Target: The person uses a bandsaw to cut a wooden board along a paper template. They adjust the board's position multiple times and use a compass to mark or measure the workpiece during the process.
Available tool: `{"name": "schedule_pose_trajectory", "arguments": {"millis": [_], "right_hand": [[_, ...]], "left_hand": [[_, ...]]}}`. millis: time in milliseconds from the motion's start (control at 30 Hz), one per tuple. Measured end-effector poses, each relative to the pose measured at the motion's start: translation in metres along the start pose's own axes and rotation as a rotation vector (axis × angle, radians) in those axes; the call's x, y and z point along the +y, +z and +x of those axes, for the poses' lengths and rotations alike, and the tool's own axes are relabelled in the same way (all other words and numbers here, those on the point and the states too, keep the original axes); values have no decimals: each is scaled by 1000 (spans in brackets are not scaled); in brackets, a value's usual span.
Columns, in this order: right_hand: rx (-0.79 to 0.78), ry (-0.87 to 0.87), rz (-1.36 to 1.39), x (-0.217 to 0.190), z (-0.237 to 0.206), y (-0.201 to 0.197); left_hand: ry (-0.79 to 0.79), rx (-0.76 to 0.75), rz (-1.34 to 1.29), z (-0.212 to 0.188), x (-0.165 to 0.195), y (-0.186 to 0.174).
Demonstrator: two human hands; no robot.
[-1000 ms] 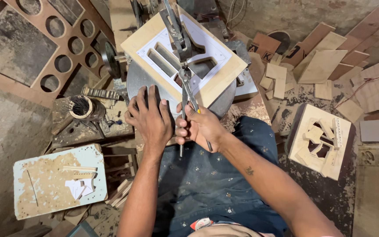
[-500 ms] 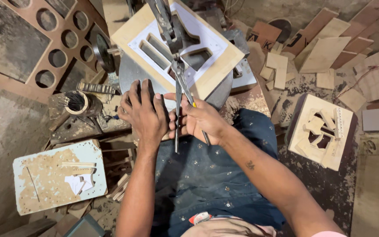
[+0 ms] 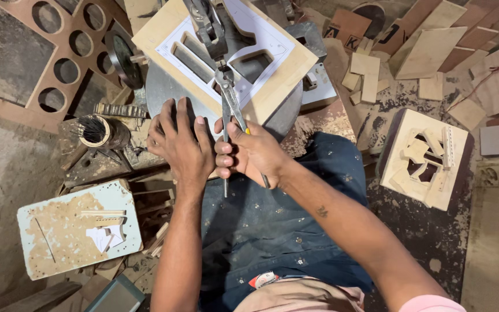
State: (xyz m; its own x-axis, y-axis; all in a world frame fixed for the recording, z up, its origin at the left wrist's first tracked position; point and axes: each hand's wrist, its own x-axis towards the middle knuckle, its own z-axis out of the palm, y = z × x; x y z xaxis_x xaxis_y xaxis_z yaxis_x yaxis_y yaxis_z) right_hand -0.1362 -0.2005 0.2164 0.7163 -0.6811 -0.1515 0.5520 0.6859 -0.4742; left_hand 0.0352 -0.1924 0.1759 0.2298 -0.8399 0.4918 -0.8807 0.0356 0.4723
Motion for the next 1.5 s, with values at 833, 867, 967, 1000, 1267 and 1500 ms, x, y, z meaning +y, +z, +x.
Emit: {"name": "schedule_pose_trajectory", "arguments": {"millis": [833, 867, 967, 1000, 1267, 1500], "right_hand": [[297, 239, -578, 118, -152, -81], [311, 235, -567, 123, -152, -79], [275, 220, -670, 130, -150, -73], [282, 211, -678, 130, -149, -72], [345, 185, -539, 103, -146, -83], [286, 223, -445, 45, -99, -96]], "left_hand": [[-890, -417, -1329, -247, 33, -26], [-847, -416, -1307, -253, 34, -25], [-756, -419, -1210, -259, 32, -28], [-748, -439, -1161, -256, 30, -30], [-541, -222, -890, -179, -5, -41], [-175, 141, -268, 34, -133, 13]]}}
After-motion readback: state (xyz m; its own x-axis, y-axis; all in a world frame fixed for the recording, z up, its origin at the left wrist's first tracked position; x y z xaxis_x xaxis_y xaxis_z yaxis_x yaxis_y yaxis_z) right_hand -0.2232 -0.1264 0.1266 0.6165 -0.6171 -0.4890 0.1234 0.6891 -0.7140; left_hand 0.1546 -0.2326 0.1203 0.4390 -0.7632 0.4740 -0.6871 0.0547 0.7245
